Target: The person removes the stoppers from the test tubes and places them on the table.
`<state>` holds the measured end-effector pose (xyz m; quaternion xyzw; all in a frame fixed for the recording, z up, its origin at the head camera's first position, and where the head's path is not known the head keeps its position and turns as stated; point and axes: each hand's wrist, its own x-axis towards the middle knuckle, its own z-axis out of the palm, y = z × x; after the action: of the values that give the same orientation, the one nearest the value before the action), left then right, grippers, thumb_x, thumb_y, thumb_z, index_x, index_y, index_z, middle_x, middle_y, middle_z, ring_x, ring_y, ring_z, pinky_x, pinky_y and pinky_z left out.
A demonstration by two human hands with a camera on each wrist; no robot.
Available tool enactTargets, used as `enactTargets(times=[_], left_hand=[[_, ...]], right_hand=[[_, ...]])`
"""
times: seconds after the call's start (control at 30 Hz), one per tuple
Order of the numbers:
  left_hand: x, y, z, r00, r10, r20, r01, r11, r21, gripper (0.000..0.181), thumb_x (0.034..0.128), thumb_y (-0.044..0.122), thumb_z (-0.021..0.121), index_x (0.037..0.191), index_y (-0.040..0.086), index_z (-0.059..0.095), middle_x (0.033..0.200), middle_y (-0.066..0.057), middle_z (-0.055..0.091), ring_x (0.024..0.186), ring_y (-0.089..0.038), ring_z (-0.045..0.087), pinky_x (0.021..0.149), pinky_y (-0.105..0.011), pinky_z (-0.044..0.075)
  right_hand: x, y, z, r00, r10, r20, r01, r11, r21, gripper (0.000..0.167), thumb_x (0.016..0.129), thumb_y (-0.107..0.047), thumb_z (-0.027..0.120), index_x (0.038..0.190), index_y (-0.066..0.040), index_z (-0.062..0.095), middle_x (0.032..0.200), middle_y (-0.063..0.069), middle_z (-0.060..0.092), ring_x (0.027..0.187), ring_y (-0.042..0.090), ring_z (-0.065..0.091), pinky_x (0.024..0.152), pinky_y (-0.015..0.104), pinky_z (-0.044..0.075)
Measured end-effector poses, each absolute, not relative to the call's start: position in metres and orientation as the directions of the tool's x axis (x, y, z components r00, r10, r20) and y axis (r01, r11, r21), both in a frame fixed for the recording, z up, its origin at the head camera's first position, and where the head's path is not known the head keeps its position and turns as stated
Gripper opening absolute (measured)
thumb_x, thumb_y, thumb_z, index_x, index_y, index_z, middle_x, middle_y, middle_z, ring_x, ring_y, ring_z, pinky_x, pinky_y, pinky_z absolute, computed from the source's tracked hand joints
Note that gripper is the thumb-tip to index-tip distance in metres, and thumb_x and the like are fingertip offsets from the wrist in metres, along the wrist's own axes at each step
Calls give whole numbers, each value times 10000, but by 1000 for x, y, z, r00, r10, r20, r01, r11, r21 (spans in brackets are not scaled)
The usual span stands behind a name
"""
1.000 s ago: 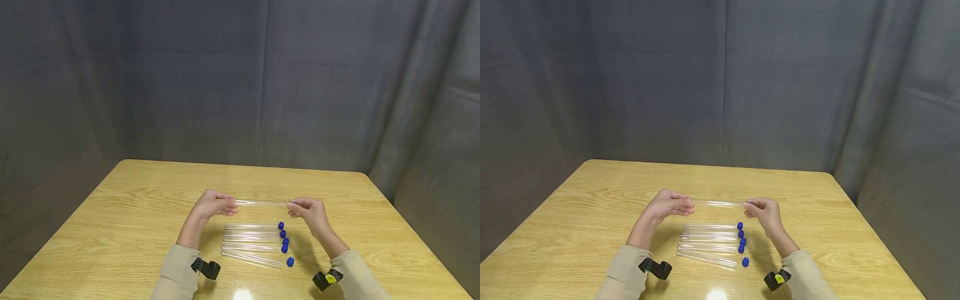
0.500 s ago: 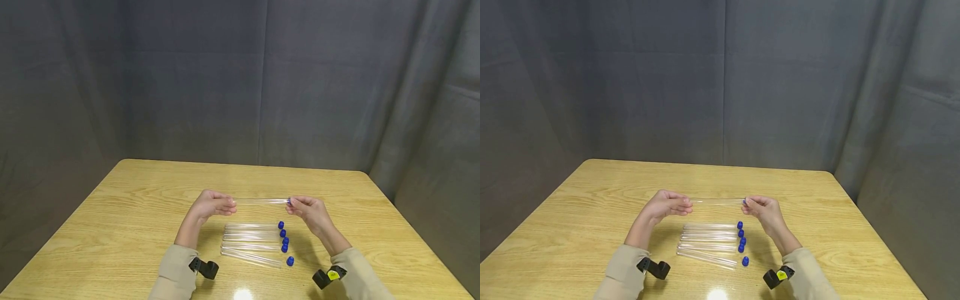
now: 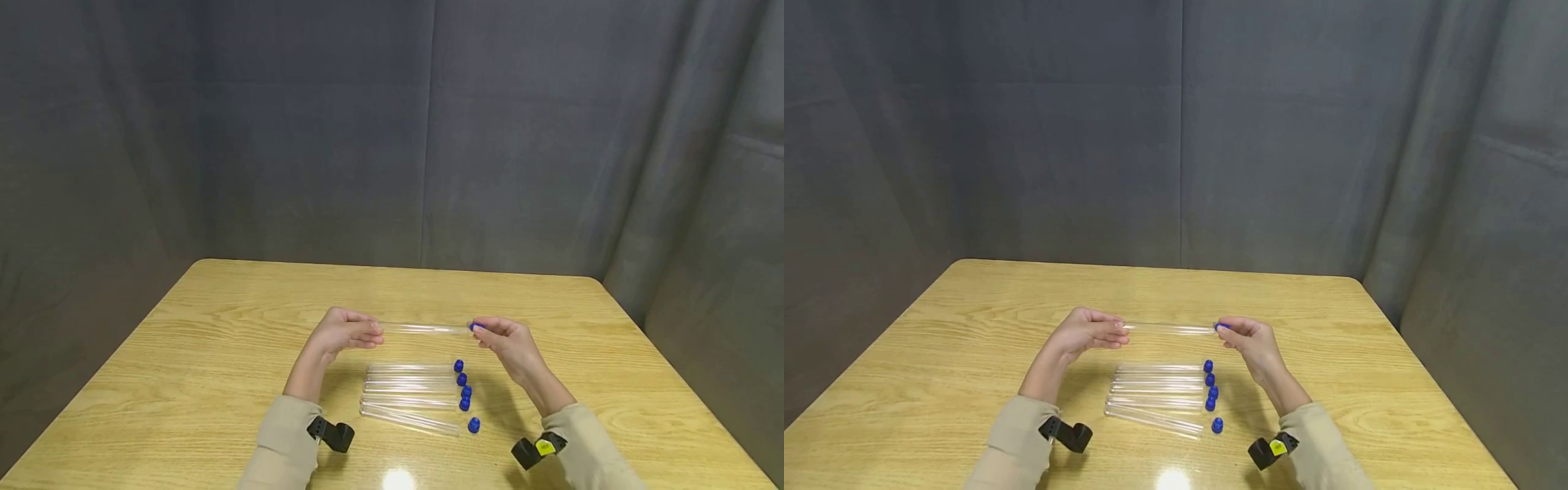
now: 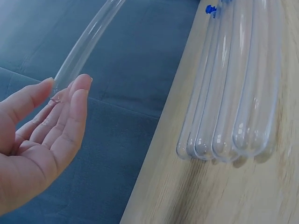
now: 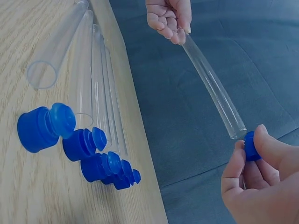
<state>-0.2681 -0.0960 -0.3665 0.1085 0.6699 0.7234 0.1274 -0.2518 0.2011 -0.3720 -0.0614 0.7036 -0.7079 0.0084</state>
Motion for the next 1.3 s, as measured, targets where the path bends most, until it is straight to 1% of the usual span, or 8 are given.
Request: enactTargets(times=[0.1, 0.2, 0.33, 0.53, 0.73, 0.93, 1.13, 1.3], left_hand=[[-269, -97, -367, -945, 328, -15, -37, -62, 997, 261, 839, -42, 566, 1035, -208, 521, 863, -248, 634, 711, -212, 653, 714, -368, 509], [-270, -98, -369, -942, 334, -12, -31, -51, 998, 290, 842, -36, 566, 1056, -221, 501, 846, -228, 643, 716, -212, 653, 714, -367, 509], [-271, -99, -370, -943, 331, -19, -33, -37, 999, 294, 837, -24, 581, 1052, -213, 512, 829, -215, 648, 720, -217, 653, 709, -363, 511], [-273, -98, -373, -953, 300, -43, -46, -3, 999, 267, 839, -34, 573, 1033, -210, 523, 810, -214, 647, 720, -239, 652, 700, -368, 515], [-275, -96, -377, -966, 245, -82, -74, 43, 996, 191, 825, -38, 589, 971, -161, 583, 800, -205, 648, 714, -257, 652, 671, -360, 520], [-278, -95, -383, -967, 232, -106, -92, 68, 993, 185, 811, -48, 602, 967, -148, 598, 815, -209, 648, 713, -261, 652, 671, -371, 519], [-279, -95, -388, -967, 230, -110, -95, 78, 992, 224, 802, -60, 606, 994, -172, 573, 804, -223, 644, 701, -260, 652, 665, -379, 519], [-279, -94, -389, -971, 198, -130, -112, 101, 989, 172, 792, -83, 603, 948, -155, 593, 760, -190, 647, 663, -235, 650, 644, -365, 524]], right_hand=[[-252, 201, -373, -993, -99, 69, -72, 24, -997, 223, 854, -58, 596, 1045, 57, 606, 914, -17, 631, 853, 118, 572, 745, 258, 475], [-252, 201, -374, -992, -108, 65, -69, 34, -997, 251, 853, -66, 599, 1068, 66, 595, 1002, 49, 619, 924, 162, 563, 783, 270, 470], [-252, 203, -374, -992, -117, 55, -59, 31, -998, 286, 850, -64, 605, 1091, 87, 577, 1051, 90, 599, 937, 171, 562, 820, 283, 461], [-252, 204, -373, -993, -119, 21, -19, -17, -1000, 329, 840, -22, 603, 1118, 138, 530, 980, 26, 621, 875, 134, 602, 841, 297, 455], [-252, 205, -373, -993, -118, -10, 19, -73, -997, 339, 824, 19, 607, 1112, 167, 507, 919, 19, 635, 848, 164, 625, 839, 321, 456], [-251, 207, -375, -991, -126, -35, 52, -134, -990, 294, 816, 48, 604, 1086, 142, 536, 899, 40, 638, 848, 186, 630, 829, 318, 461], [-252, 209, -377, -987, -157, -18, 45, -174, -984, 146, 812, 64, 599, 934, 6, 653, 894, 37, 643, 838, 180, 631, 837, 332, 457], [-252, 210, -379, -982, -189, -5, 40, -182, -983, 169, 822, 72, 580, 882, -55, 672, 877, 31, 648, 833, 174, 633, 836, 325, 457]])
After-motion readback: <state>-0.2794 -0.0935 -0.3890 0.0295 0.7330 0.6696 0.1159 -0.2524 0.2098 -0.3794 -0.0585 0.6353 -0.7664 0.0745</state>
